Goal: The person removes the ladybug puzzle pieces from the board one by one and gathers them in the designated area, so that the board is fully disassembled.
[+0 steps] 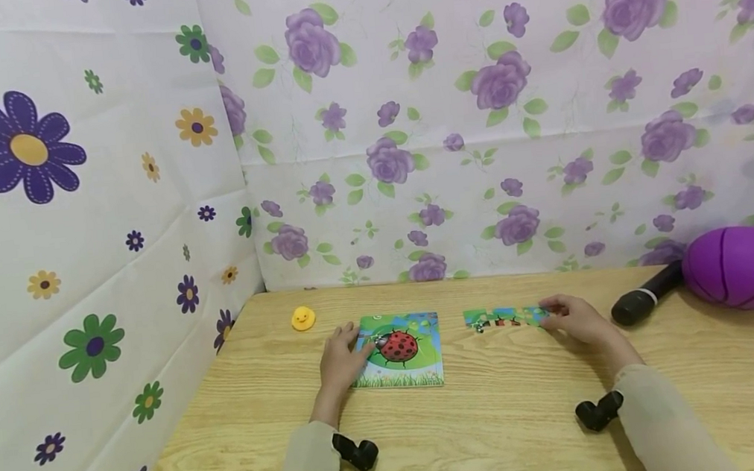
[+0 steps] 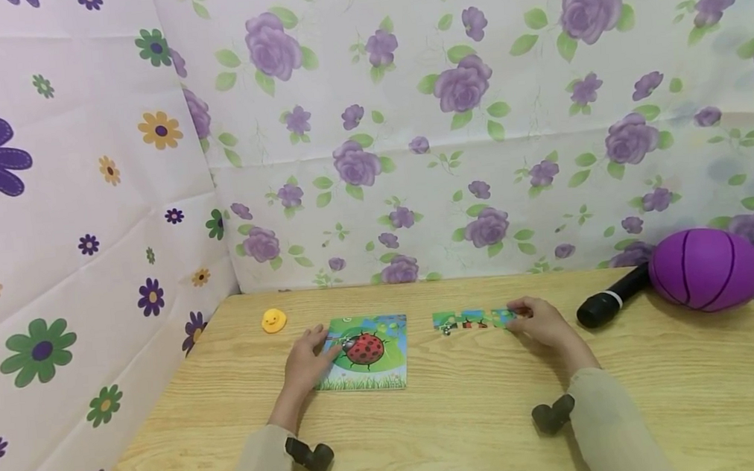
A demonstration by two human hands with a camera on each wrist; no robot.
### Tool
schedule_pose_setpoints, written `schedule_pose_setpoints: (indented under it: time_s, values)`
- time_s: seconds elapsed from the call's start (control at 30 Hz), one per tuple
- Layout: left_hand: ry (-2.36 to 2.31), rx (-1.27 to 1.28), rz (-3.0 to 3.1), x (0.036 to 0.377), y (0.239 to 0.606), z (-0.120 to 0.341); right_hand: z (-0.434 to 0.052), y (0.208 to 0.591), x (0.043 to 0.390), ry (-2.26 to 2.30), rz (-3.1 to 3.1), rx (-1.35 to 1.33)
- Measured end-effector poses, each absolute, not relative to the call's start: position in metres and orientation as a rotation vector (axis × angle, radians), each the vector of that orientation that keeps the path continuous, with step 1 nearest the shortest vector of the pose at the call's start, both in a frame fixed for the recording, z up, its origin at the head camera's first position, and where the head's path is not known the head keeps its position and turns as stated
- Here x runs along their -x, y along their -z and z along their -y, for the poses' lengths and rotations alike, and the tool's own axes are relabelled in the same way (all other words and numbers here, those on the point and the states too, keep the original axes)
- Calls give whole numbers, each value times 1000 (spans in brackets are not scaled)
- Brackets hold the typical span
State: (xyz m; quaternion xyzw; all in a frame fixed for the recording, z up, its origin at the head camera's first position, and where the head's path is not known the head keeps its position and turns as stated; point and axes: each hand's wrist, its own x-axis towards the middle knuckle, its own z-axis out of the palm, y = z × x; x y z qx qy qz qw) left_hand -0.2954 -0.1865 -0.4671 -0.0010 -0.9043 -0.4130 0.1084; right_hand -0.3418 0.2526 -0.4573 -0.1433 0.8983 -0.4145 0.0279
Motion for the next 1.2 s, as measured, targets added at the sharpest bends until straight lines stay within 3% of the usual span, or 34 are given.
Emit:
schedule_pose_setpoints:
  time_s: [0.3, 1.03, 1.2]
  values:
    - [1192, -9, 2671, 296, 469, 191, -225, 450, 337, 1386, -2814, 313]
    - [1218, -36, 2665, 298, 466, 189, -20, 443, 335, 1646, -2575, 594]
    - [1242, -48, 2661, 298, 466, 186, 11, 448, 327, 1617, -2544, 549]
